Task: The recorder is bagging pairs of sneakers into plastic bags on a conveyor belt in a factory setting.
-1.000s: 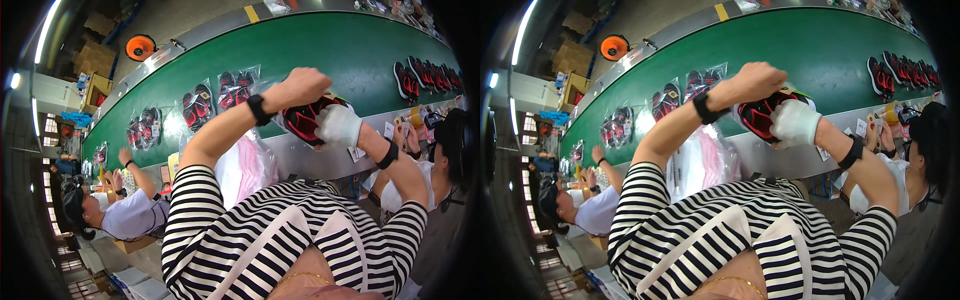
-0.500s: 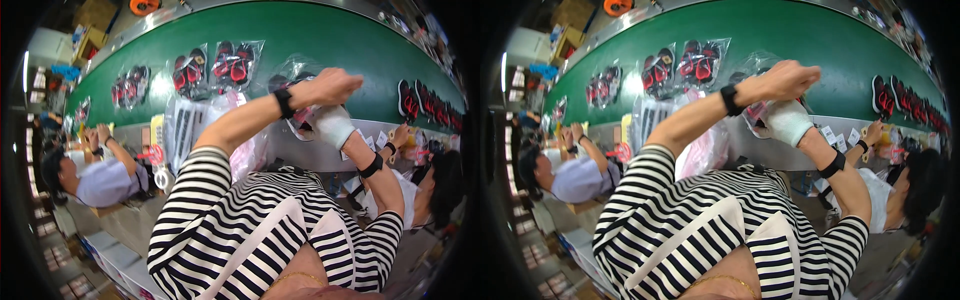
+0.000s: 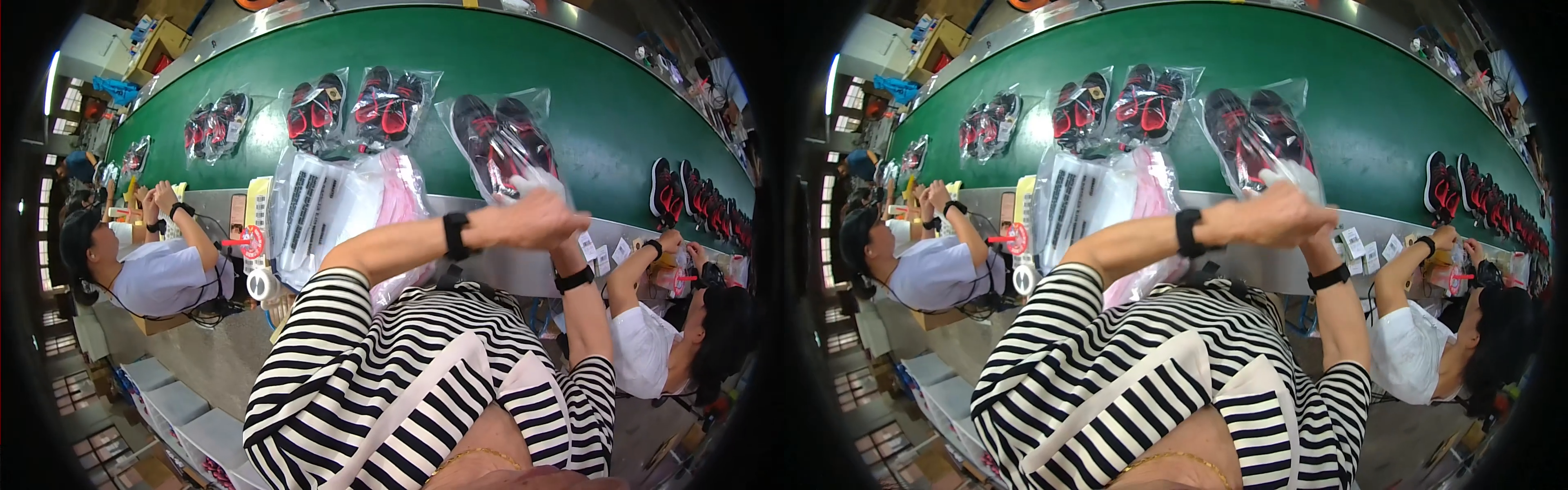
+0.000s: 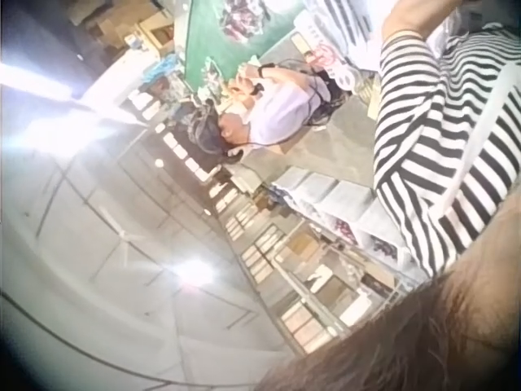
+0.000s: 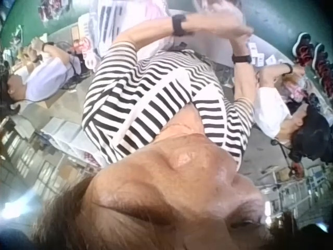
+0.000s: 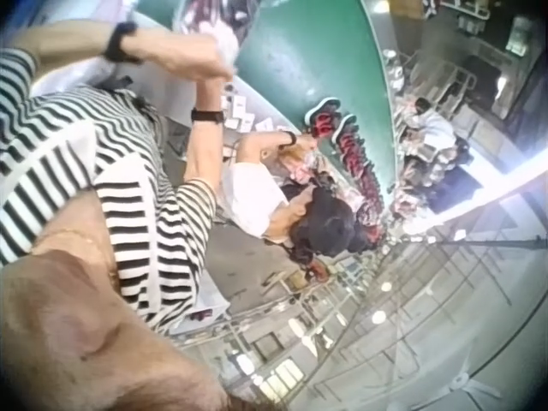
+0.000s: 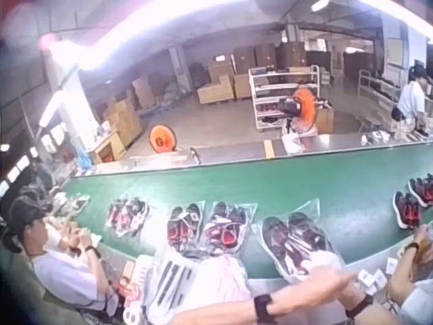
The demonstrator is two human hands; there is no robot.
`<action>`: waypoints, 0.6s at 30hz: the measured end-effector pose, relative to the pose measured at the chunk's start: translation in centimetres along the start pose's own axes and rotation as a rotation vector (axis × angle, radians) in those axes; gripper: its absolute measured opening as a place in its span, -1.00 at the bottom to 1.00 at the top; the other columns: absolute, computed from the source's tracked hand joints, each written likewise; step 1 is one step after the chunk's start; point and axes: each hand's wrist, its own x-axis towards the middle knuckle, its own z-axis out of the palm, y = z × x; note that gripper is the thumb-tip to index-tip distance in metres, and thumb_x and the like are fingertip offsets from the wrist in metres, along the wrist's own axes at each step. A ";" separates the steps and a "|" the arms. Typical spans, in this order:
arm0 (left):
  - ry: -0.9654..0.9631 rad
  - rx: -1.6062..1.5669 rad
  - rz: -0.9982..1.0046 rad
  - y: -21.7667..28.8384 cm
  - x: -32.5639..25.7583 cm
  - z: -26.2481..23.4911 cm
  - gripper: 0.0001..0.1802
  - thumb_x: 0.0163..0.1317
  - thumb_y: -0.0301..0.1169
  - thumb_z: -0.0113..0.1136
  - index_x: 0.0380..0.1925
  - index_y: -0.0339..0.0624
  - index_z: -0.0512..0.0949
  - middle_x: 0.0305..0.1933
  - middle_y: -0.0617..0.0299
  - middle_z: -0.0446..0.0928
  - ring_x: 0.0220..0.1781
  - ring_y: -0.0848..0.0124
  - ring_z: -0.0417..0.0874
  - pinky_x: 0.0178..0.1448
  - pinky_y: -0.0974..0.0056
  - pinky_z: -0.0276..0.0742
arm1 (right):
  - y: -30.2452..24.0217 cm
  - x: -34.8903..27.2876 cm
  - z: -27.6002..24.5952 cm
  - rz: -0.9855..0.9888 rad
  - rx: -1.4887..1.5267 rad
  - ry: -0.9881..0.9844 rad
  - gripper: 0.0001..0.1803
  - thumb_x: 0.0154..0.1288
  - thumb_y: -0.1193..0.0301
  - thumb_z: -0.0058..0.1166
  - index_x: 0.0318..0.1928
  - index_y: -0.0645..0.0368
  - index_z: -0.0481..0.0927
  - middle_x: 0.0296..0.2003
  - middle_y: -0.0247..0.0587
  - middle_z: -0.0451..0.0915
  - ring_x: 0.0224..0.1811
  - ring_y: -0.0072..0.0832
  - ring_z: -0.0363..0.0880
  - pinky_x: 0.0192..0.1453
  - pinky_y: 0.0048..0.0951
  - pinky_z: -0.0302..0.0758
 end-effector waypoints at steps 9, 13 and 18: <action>0.073 0.116 -0.149 -1.5 -0.7 -1.9 -0.86 -0.02 -0.46 0.12 -0.39 -0.03 0.55 -0.65 0.18 0.49 -0.55 0.15 0.57 -0.54 0.10 0.39 | -3.8 12.8 7.6 -0.764 -1.791 -0.273 -0.55 0.24 0.16 -0.03 0.08 0.08 0.38 0.00 -0.13 0.40 0.09 -0.19 0.38 0.13 -0.16 0.36; 0.108 0.237 -0.376 -2.3 -1.9 -4.9 -0.74 0.04 -0.40 0.16 -0.20 -0.03 0.52 -0.38 0.14 0.52 -0.36 0.15 0.57 -0.38 0.12 0.44 | -4.8 12.8 10.4 -0.537 -1.862 -0.071 -0.75 0.15 0.12 0.09 -0.29 -0.02 0.55 -0.38 -0.15 0.50 -0.31 -0.29 0.52 -0.28 -0.27 0.43; 0.285 0.390 -0.701 -2.9 -9.8 -5.4 -0.62 0.09 -0.41 0.17 -0.03 -0.10 0.46 -0.29 0.08 0.51 -0.20 0.12 0.52 -0.16 0.14 0.45 | 5.6 14.0 5.3 -0.910 -1.754 -0.246 -0.56 0.12 0.04 0.06 -0.09 0.04 0.52 -0.30 -0.07 0.56 -0.17 -0.14 0.53 -0.11 -0.14 0.44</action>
